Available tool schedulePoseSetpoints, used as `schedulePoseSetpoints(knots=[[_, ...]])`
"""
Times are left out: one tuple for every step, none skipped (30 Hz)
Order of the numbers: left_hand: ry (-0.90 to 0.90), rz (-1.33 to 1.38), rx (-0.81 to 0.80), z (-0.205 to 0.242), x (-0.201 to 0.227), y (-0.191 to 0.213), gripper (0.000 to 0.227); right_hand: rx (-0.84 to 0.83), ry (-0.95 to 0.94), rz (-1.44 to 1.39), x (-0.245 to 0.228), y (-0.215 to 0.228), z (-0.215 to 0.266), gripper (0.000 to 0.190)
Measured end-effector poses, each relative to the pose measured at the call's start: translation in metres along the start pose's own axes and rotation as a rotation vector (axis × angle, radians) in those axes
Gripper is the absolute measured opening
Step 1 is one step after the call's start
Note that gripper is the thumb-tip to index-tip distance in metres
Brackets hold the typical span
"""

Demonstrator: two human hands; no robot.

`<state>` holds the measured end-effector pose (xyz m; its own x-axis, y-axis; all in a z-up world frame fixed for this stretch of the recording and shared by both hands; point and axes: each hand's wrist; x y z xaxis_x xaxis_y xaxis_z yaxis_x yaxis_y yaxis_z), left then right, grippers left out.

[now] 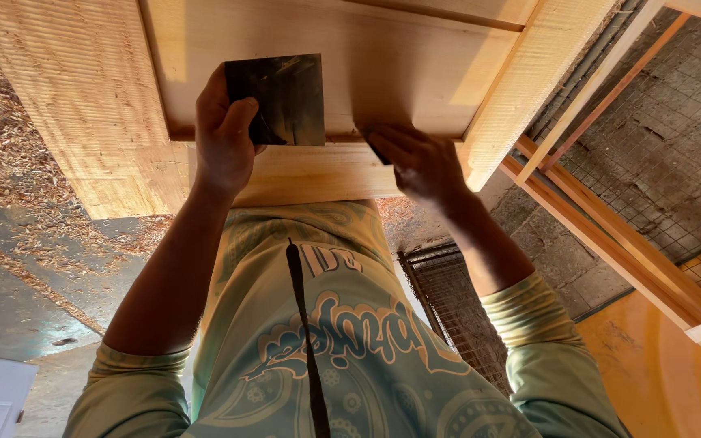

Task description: The person applies wood filler to a wooden door using a putty knife and a scraper, spreading the filler into gaps and smoothing the surface. The person repeatedly scoops filler from a can and applies it to different sections of the door.

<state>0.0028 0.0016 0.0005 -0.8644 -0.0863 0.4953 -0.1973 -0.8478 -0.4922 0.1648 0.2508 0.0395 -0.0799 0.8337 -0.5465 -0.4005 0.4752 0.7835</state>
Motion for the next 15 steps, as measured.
schedulePoseSetpoints(knots=[[0.005,-0.003,-0.002,0.000,-0.001,-0.001,0.031,0.036,0.014,0.003,-0.004,-0.003,0.003,0.032],[0.010,-0.006,-0.005,0.000,-0.002,-0.003,0.030,-0.006,0.002,-0.040,-0.006,-0.004,0.004,0.034],[0.013,-0.012,-0.005,-0.002,-0.003,-0.005,0.030,-0.042,-0.011,-0.075,-0.003,-0.003,0.005,0.036],[0.017,-0.019,-0.006,-0.003,-0.004,-0.007,0.030,-0.079,-0.024,-0.110,0.002,-0.001,0.005,0.038],[0.025,-0.026,0.000,-0.002,-0.005,-0.009,0.030,-0.188,-0.072,-0.131,0.008,0.003,0.005,0.038],[0.031,-0.027,-0.006,-0.002,-0.006,-0.010,0.030,-0.297,-0.120,-0.152,0.018,0.008,0.004,0.039],[0.038,-0.029,-0.011,-0.001,-0.007,-0.011,0.030,-0.406,-0.166,-0.174,0.027,0.012,0.003,0.039],[0.044,-0.031,-0.015,0.000,-0.008,-0.012,0.030,-0.398,-0.178,-0.168,0.035,0.016,0.004,0.037],[0.038,-0.027,-0.013,-0.001,-0.007,-0.012,0.031,-0.390,-0.192,-0.162,0.043,0.020,0.006,0.034],[0.032,-0.023,-0.010,-0.002,-0.007,-0.013,0.032,-0.381,-0.205,-0.155,0.047,0.020,0.007,0.032],[0.027,-0.015,-0.007,-0.002,-0.008,-0.015,0.033,-0.259,-0.166,-0.099,0.048,0.019,0.010,0.033],[0.030,-0.007,0.000,-0.002,-0.009,-0.016,0.034,-0.137,-0.127,-0.042,0.046,0.017,0.014,0.034],[0.031,0.001,0.007,-0.003,-0.010,-0.017,0.034,-0.014,-0.085,0.015,0.042,0.013,0.017,0.035],[0.033,0.009,0.013,-0.004,-0.011,-0.019,0.035,0.041,-0.085,0.043,0.036,0.008,0.021,0.035],[0.047,0.011,0.018,-0.004,-0.013,-0.020,0.034,0.095,-0.084,0.071,0.026,0.001,0.024,0.035]])
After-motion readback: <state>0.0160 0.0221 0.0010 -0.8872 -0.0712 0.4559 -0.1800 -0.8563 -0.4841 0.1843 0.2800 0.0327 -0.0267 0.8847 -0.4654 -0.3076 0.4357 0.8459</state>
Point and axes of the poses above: each hand's wrist, its own z-axis away from the middle knuckle, its own y-axis out of the back of the hand, x = y × z, and after that the axes turned 8 degrees about y, right-handed
